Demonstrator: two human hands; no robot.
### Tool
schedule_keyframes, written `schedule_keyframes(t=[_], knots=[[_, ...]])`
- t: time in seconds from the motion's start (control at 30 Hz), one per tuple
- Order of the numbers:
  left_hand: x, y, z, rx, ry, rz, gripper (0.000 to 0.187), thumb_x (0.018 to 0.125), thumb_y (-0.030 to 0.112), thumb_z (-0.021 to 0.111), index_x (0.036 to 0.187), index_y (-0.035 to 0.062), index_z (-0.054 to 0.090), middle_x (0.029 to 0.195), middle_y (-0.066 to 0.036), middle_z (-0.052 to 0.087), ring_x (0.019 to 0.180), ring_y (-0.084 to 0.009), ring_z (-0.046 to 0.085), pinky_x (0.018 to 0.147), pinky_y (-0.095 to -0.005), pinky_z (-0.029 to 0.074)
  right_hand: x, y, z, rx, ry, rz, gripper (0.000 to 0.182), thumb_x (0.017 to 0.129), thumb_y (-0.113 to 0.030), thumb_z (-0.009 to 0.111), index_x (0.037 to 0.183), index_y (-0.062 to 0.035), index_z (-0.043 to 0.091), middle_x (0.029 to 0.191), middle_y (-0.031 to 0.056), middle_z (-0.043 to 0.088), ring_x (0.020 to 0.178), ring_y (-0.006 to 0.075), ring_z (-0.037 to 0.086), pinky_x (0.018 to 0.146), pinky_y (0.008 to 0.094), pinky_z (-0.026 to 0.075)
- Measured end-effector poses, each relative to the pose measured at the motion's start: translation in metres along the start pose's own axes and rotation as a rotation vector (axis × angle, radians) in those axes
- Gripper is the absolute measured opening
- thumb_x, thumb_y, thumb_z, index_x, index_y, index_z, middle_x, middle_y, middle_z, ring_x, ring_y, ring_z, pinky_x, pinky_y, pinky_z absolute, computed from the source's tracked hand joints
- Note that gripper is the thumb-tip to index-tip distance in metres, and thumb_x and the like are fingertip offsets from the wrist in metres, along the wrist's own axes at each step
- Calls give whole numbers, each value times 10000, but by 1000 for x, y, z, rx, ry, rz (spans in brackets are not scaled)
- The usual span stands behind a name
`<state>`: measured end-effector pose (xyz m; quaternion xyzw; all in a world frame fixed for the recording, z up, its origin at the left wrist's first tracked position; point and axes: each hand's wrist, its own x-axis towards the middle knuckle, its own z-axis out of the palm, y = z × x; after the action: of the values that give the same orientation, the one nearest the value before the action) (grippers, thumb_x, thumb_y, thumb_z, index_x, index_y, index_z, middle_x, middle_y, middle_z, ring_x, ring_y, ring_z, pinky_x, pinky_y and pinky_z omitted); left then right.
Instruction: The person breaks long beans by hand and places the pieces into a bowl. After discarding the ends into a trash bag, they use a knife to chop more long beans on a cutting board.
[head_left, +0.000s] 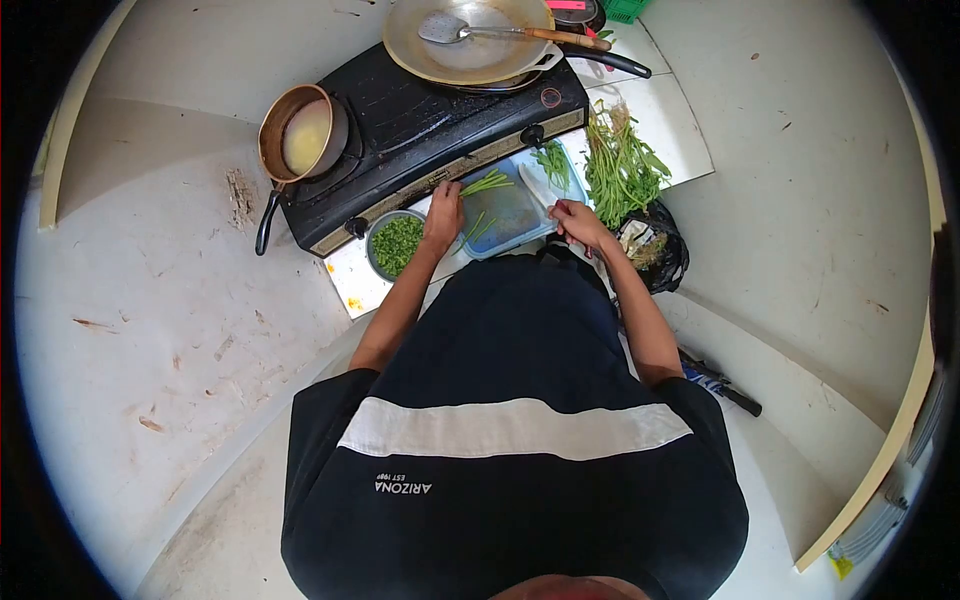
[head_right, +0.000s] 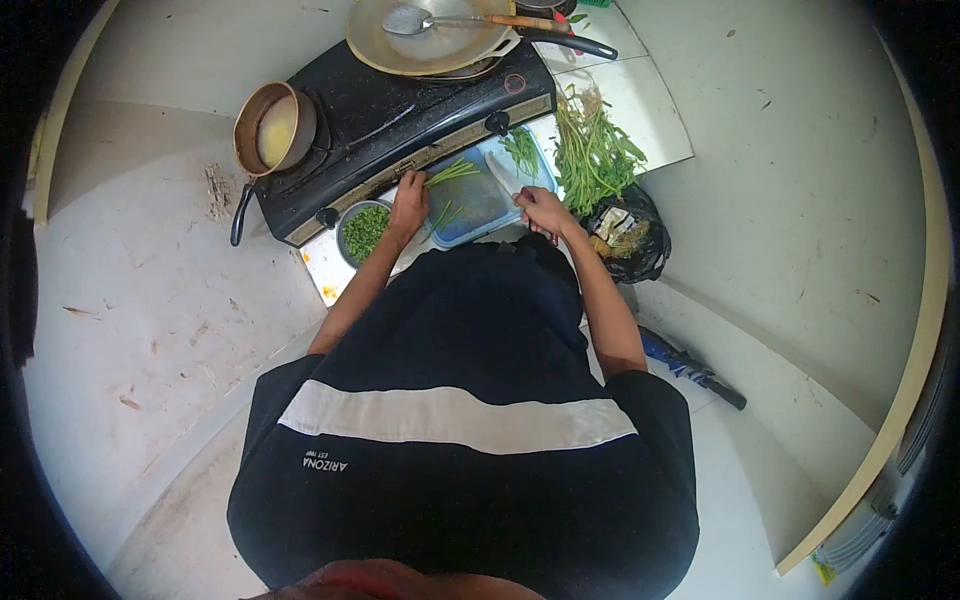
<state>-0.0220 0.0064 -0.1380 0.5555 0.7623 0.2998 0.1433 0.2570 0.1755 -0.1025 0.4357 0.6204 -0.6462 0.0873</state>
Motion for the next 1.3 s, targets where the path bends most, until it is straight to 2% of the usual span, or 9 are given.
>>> schedule_keyframes(t=[0.07, 0.5, 0.6, 0.67, 0.8, 0.9, 0.97, 1.07, 1.3], knots=[[0, 1, -1, 30, 24, 22, 238, 940, 18, 577, 1174, -16, 600, 1125, -230, 560, 1067, -430, 567, 939, -504, 492, -8, -2, 3, -83, 69, -48, 343, 1064, -347, 567, 1014, -18, 648, 685, 27, 613, 474, 105, 543, 466, 276, 447], [4, 9, 2, -18, 26, -95, 176, 970, 2, 542, 1146, -3, 559, 1076, -248, 524, 1047, -462, 570, 909, -540, 487, -12, -2, 26, -185, -8, -78, 347, 1052, -356, 586, 981, -19, 631, 696, 47, 627, 489, 133, 577, 486, 313, 473], [2, 3, 7, -16, -7, -81, 194, 956, -5, 556, 1150, 0, 568, 1082, -246, 528, 1025, -451, 575, 900, -531, 492, -6, -4, 29, -226, -9, -128, 363, 1052, -365, 589, 972, -12, 624, 687, 63, 629, 494, 154, 593, 498, 333, 482], [0, -7, 15, 28, 49, 57, 190, 932, -21, 595, 1120, -9, 575, 1066, -225, 519, 977, -433, 581, 845, -516, 509, 3, 1, 31, -309, 17, -219, 380, 1050, -377, 594, 991, -3, 629, 675, 79, 625, 499, 172, 604, 511, 351, 487], [-3, 4, 9, 48, 59, 53, 200, 912, -24, 615, 1108, 0, 590, 1076, -210, 530, 1015, -415, 575, 883, -511, 498, 6, 0, 32, -315, 10, -183, 392, 1048, -383, 599, 1009, 5, 636, 671, 94, 625, 504, 185, 613, 523, 363, 492], [-5, 14, 4, 72, 63, 4, 218, 900, -2, 642, 1113, 9, 598, 1071, -200, 545, 1050, -419, 563, 917, -515, 481, 6, 3, 32, -356, 37, -265, 392, 1047, -383, 597, 1020, 5, 645, 676, 98, 630, 507, 191, 617, 530, 366, 493], [-7, 13, 5, 48, 38, -35, 247, 920, 84, 667, 1133, -13, 586, 1109, -231, 544, 1046, -438, 566, 915, -523, 493, 1, 1, 30, -298, 11, -183, 394, 1048, -383, 592, 1004, 5, 643, 676, 93, 632, 507, 193, 615, 534, 366, 495], [-15, 27, 1, -74, -19, -80, 301, 912, 148, 713, 1139, -11, 596, 1117, -217, 565, 1064, -433, 571, 933, -509, 495, -5, 4, 28, -264, -6, -143, 388, 1048, -380, 590, 996, 1, 640, 679, 82, 629, 509, 192, 612, 533, 361, 493], [-46, 37, 11, -68, -62, -67, 302, 908, 159, 724, 1139, -11, 630, 1113, -206, 592, 1059, -421, 585, 935, -492, 502, -6, 25, 26, -252, -26, -129, 406, 1047, -403, 598, 977, -5, 635, 688, 65, 626, 538, 182, 610, 533, 346, 490]])
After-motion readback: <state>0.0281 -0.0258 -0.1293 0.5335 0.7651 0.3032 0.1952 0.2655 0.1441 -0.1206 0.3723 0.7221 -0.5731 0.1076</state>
